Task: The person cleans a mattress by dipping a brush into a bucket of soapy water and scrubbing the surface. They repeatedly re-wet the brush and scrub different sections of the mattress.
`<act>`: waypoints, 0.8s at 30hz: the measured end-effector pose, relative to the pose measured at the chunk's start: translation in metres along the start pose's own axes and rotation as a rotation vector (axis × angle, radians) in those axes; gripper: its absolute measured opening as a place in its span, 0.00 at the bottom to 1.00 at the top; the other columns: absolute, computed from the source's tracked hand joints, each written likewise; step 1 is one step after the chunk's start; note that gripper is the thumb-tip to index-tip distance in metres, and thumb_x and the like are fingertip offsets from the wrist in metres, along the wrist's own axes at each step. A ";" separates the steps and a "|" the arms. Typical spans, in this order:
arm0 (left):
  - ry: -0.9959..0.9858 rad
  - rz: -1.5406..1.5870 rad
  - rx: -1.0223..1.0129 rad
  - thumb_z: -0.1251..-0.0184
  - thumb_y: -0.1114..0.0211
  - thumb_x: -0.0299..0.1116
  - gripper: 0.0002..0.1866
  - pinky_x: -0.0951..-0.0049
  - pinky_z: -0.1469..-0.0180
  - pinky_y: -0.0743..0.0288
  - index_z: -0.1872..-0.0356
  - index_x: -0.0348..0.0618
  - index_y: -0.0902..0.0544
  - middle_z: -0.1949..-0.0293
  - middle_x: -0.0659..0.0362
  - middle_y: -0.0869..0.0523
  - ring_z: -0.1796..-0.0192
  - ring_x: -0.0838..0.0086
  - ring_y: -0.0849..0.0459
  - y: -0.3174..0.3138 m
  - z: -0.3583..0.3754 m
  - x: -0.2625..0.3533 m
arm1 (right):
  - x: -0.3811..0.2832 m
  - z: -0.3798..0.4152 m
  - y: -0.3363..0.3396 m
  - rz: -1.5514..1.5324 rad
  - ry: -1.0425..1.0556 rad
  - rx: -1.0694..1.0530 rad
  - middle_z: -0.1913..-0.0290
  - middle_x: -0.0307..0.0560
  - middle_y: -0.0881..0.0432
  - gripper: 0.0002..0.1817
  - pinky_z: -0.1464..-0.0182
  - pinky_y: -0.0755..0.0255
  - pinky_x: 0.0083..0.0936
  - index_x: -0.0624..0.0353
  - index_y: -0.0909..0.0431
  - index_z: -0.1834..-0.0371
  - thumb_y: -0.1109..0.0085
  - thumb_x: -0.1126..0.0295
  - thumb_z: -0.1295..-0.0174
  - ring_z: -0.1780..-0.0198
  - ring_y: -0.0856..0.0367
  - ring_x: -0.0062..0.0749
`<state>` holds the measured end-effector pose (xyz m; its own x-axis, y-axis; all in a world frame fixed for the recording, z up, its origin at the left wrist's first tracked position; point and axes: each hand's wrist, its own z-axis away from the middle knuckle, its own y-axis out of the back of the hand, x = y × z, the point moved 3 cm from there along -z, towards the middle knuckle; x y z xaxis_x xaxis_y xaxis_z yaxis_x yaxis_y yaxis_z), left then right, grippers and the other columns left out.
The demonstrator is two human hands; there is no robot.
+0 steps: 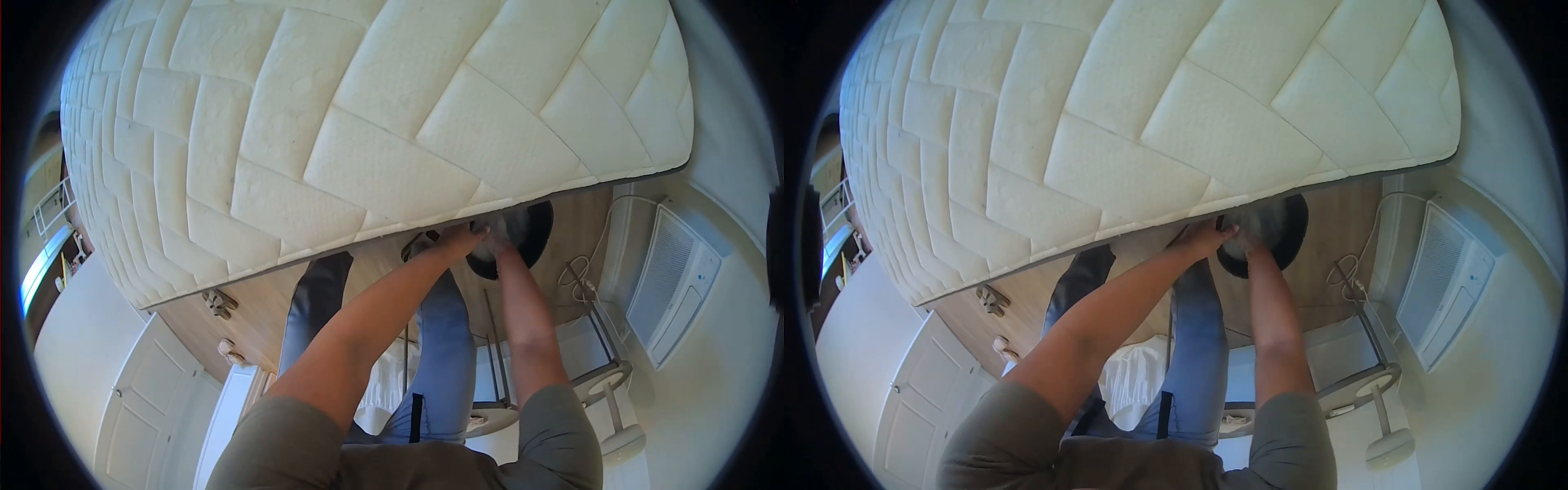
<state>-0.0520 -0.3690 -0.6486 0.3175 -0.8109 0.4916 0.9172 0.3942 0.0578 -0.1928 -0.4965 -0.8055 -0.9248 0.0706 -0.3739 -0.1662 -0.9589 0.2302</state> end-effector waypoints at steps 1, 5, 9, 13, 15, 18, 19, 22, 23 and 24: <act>-0.030 -0.008 0.048 0.42 0.46 0.57 0.34 0.64 0.43 0.35 0.46 0.35 0.28 0.48 0.40 0.25 0.43 0.53 0.28 -0.001 0.004 -0.001 | -0.002 0.010 -0.002 -0.076 -0.012 -0.017 0.48 0.56 0.27 0.28 0.43 0.33 0.33 0.62 0.38 0.40 0.45 0.69 0.45 0.47 0.26 0.43; -0.149 0.078 0.129 0.42 0.41 0.51 0.36 0.65 0.45 0.32 0.39 0.36 0.36 0.44 0.42 0.28 0.43 0.54 0.27 0.007 0.042 -0.016 | -0.014 0.048 0.001 -0.314 -0.058 -0.061 0.48 0.56 0.27 0.28 0.43 0.33 0.33 0.62 0.38 0.39 0.46 0.69 0.45 0.47 0.26 0.43; -0.205 0.204 0.091 0.39 0.41 0.39 0.29 0.69 0.48 0.29 0.38 0.39 0.36 0.45 0.49 0.25 0.47 0.61 0.23 0.040 0.115 -0.037 | -0.033 0.100 0.014 -0.464 -0.063 -0.074 0.48 0.55 0.27 0.27 0.43 0.33 0.33 0.62 0.38 0.39 0.46 0.70 0.44 0.47 0.26 0.42; -0.419 0.301 0.291 0.40 0.41 0.25 0.23 0.72 0.51 0.28 0.42 0.43 0.31 0.49 0.52 0.20 0.53 0.71 0.19 0.132 0.205 -0.043 | -0.121 0.174 0.034 0.191 0.403 0.081 0.47 0.52 0.28 0.26 0.44 0.32 0.31 0.61 0.38 0.40 0.48 0.71 0.43 0.48 0.26 0.39; -0.441 0.217 0.583 0.39 0.43 0.22 0.08 0.72 0.46 0.30 0.60 0.34 0.24 0.46 0.52 0.22 0.49 0.71 0.20 0.194 0.227 -0.072 | -0.188 0.231 0.030 0.870 0.779 0.216 0.46 0.50 0.28 0.24 0.45 0.31 0.30 0.61 0.38 0.40 0.50 0.72 0.41 0.48 0.26 0.36; -0.471 -0.045 0.966 0.41 0.44 0.20 0.15 0.67 0.42 0.35 0.52 0.35 0.27 0.43 0.48 0.26 0.44 0.60 0.25 0.310 0.254 -0.078 | -0.256 0.260 0.010 0.204 0.985 0.231 0.45 0.49 0.29 0.25 0.41 0.35 0.31 0.61 0.38 0.40 0.48 0.68 0.41 0.48 0.26 0.38; -0.428 -0.142 1.046 0.42 0.44 0.20 0.20 0.67 0.40 0.36 0.45 0.36 0.28 0.42 0.46 0.28 0.42 0.58 0.27 0.342 0.257 -0.083 | -0.317 0.278 -0.013 0.839 0.899 0.313 0.46 0.51 0.28 0.25 0.41 0.35 0.34 0.61 0.37 0.41 0.48 0.66 0.42 0.48 0.27 0.41; -0.354 -0.327 1.067 0.41 0.39 0.35 0.36 0.56 0.36 0.42 0.33 0.41 0.45 0.36 0.43 0.39 0.34 0.51 0.40 0.418 0.238 -0.103 | -0.408 0.274 -0.073 1.296 0.663 0.378 0.47 0.53 0.28 0.25 0.43 0.35 0.37 0.60 0.36 0.43 0.49 0.64 0.43 0.48 0.27 0.44; -0.109 -0.391 1.105 0.44 0.37 0.44 0.42 0.49 0.37 0.45 0.32 0.42 0.50 0.33 0.43 0.45 0.32 0.48 0.46 0.439 0.230 -0.100 | -0.423 0.261 -0.088 1.126 0.605 0.375 0.47 0.53 0.28 0.24 0.44 0.34 0.38 0.60 0.36 0.43 0.50 0.64 0.43 0.48 0.27 0.45; 0.150 -0.451 1.129 0.47 0.35 0.52 0.50 0.41 0.38 0.48 0.31 0.43 0.56 0.31 0.43 0.52 0.31 0.44 0.52 0.453 0.226 -0.106 | -0.433 0.248 -0.100 0.959 0.547 0.360 0.47 0.53 0.28 0.24 0.46 0.33 0.39 0.59 0.36 0.43 0.51 0.65 0.44 0.49 0.27 0.46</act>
<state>0.2760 -0.0069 -0.4779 0.1182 -0.9842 0.1320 0.2519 0.1583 0.9547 0.1389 -0.3631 -0.4438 -0.4670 -0.8549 -0.2259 0.3530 -0.4145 0.8388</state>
